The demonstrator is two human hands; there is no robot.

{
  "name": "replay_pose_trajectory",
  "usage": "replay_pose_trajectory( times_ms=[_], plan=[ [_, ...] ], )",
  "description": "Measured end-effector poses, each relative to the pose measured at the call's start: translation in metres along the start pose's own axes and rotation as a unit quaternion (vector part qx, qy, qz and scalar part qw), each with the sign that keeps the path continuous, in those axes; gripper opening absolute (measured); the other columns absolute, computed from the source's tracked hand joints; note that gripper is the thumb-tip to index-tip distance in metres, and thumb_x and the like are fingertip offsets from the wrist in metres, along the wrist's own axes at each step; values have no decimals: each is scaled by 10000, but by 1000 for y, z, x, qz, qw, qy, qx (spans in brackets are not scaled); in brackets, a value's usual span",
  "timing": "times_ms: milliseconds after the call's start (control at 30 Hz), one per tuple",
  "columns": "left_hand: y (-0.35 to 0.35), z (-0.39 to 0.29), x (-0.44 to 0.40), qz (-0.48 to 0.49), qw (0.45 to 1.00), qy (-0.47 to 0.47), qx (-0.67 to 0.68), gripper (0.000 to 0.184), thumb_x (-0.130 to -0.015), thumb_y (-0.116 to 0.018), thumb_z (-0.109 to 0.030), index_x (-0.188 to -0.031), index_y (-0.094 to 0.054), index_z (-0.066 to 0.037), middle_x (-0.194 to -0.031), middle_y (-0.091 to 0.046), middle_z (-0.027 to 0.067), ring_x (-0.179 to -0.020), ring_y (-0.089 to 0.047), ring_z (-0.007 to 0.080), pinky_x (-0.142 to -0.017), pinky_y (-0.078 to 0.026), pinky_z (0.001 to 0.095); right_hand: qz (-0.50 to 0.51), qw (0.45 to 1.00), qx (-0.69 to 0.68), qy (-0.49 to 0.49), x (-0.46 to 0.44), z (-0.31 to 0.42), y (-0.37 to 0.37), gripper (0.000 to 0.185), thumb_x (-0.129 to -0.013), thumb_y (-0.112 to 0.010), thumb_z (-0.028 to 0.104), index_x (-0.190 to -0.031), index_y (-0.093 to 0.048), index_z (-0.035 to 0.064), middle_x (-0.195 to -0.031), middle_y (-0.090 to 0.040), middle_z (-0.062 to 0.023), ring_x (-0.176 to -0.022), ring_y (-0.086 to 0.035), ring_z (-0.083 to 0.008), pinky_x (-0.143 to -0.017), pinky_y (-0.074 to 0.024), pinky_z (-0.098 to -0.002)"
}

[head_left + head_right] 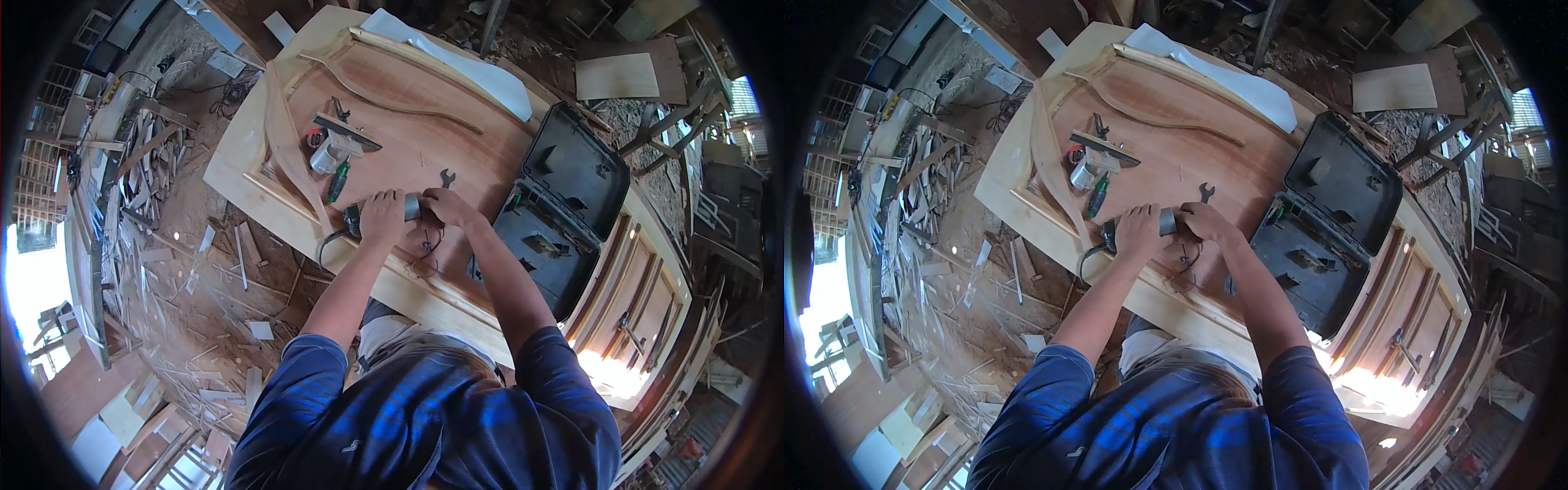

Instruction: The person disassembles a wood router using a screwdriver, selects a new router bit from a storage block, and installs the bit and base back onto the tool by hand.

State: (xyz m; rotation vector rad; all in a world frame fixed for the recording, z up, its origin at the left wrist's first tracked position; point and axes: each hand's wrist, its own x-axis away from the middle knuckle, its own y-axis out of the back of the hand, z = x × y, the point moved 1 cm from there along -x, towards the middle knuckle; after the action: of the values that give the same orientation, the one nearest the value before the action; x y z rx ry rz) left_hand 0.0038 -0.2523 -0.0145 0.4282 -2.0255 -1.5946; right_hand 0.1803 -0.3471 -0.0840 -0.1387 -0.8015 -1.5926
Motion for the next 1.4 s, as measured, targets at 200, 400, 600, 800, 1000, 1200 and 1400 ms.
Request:
replay_pose_trajectory(
  times_ms=[200, 400, 600, 800, 1000, 1200, 1400],
  plan=[
    [5, -1, 0, 3, 1000, 2, 9, 748, -736, -897, -566, -1232, -604, -89, -1187, -709, 100, -1175, -673, 281, -1028, -504, 418, 26, 980, -195, -33, 5, -7, 0, 371, -1036, -569, 307, -1276, -712, 63, -967, -765, -142, -715, -717, -222, -594, -578, -364],
    [2, 3, 0, -5, 1000, -5, 18, 794, -728, -869, -646, -1211, -605, -74, -1174, -711, 111, -1176, -675, 281, -1040, -495, 424, 55, 952, -289, -87, 15, 9, -2, 297, -1041, -560, 288, -1223, -687, 91, -722, -653, -52, -471, -575, -138, -389, -445, -293],
    [5, 3, 3, -11, 1000, -2, 23, 808, -715, -858, -676, -1180, -615, -62, -1138, -721, 122, -1152, -685, 287, -1031, -498, 404, 75, 935, -342, -61, 3, -2, -6, 236, -1035, -575, 248, -1131, -707, 77, -684, -624, -41, -427, -493, -128, -374, -363, -304],
    [1, 4, 0, -13, 1000, 0, 19, 822, -712, -853, -694, -1189, -623, -65, -1142, -724, 119, -1157, -683, 273, -1035, -498, 404, 13, 951, -309, -23, -1, -3, -9, 301, -1062, -562, 266, -1193, -719, 44, -661, -642, -47, -413, -518, -130, -375, -389, -304],
    [8, -1, 1, 12, 1000, 5, 19, 865, -704, -829, -746, -1193, -621, -64, -1166, -729, 124, -1159, -688, 276, -1039, -499, 418, -1, 959, -276, -64, 8, 9, -7, 299, -1059, -562, 244, -1248, -709, 65, -696, -670, -43, -424, -559, -126, -386, -433, -298],
    [10, -2, 1, 9, 1000, 3, 22, 875, -700, -834, -742, -1204, -618, -61, -1172, -730, 138, -1160, -694, 301, -1036, -515, 432, 47, 953, -294, -48, 1, -12, -9, 296, -1061, -559, 260, -1244, -710, 83, -780, -695, -34, -441, -563, -117, -389, -448, -297],
    [12, -3, 3, 5, 1000, 11, 26, 850, -698, -853, -715, -1201, -617, -71, -1170, -725, 141, -1157, -694, 315, -1022, -521, 438, 43, 945, -317, -65, -2, -18, -13, 293, -1034, -605, 298, -1213, -721, 96, -724, -666, -30, -431, -536, -122, -375, -393, -292]
  ],
)
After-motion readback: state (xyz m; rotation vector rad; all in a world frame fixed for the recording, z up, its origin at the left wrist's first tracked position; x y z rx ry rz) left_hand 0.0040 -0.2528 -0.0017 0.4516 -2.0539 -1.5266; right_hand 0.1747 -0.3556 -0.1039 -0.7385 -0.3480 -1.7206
